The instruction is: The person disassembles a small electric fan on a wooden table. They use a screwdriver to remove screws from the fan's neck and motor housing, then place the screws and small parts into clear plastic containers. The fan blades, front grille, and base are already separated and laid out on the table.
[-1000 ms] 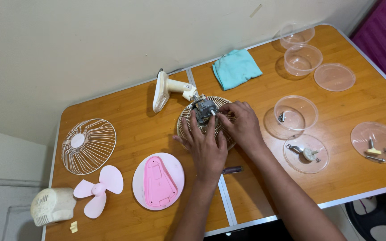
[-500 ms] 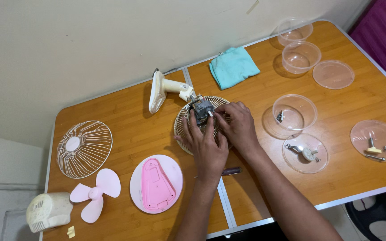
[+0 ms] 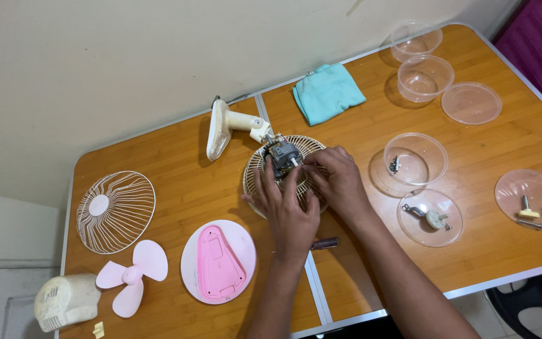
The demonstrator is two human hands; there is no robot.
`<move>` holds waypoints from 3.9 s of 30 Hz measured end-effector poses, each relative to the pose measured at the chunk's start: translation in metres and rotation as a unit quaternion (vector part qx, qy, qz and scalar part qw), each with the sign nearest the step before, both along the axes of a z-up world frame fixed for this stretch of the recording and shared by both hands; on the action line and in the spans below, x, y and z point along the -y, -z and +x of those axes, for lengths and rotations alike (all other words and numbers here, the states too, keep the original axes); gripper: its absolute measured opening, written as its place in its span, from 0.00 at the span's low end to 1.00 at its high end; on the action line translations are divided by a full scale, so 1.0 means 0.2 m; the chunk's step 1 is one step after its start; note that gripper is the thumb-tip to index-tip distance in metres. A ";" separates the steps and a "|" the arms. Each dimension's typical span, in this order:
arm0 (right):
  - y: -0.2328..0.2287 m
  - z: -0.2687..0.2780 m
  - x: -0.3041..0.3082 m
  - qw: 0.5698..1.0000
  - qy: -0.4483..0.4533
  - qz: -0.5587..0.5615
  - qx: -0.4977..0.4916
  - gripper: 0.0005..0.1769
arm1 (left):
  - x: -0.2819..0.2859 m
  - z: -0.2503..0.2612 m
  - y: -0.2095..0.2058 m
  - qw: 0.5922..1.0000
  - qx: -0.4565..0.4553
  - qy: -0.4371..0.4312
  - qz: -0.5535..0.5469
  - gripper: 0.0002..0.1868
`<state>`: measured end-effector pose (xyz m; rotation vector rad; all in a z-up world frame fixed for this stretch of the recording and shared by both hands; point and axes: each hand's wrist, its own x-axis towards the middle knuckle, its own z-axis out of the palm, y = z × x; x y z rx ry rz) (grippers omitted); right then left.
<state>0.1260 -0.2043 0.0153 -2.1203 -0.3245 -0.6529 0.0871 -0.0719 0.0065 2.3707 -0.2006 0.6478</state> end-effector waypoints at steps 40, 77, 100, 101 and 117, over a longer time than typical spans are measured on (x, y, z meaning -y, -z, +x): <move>-0.28 -0.44 1.12 0.972 0.225 -0.061 -0.003 0.07 | 0.92 0.01 -0.34 0.945 0.041 0.322 0.036 0.25; 0.04 0.04 1.61 0.941 0.224 -0.187 -0.172 0.09 | 1.42 0.52 -0.15 0.889 -0.171 0.332 0.263 0.30; -0.03 -0.43 1.38 0.942 0.193 -0.202 -0.188 0.06 | 1.17 -0.01 -0.28 0.876 -0.119 0.343 0.318 0.22; -0.03 -0.45 1.37 0.941 0.193 -0.201 -0.193 0.06 | 1.16 -0.02 -0.28 0.874 -0.121 0.341 0.324 0.23; -0.05 -0.60 1.27 0.945 0.213 -0.178 -0.170 0.09 | 1.05 -0.16 -0.21 0.900 -0.085 0.323 0.281 0.29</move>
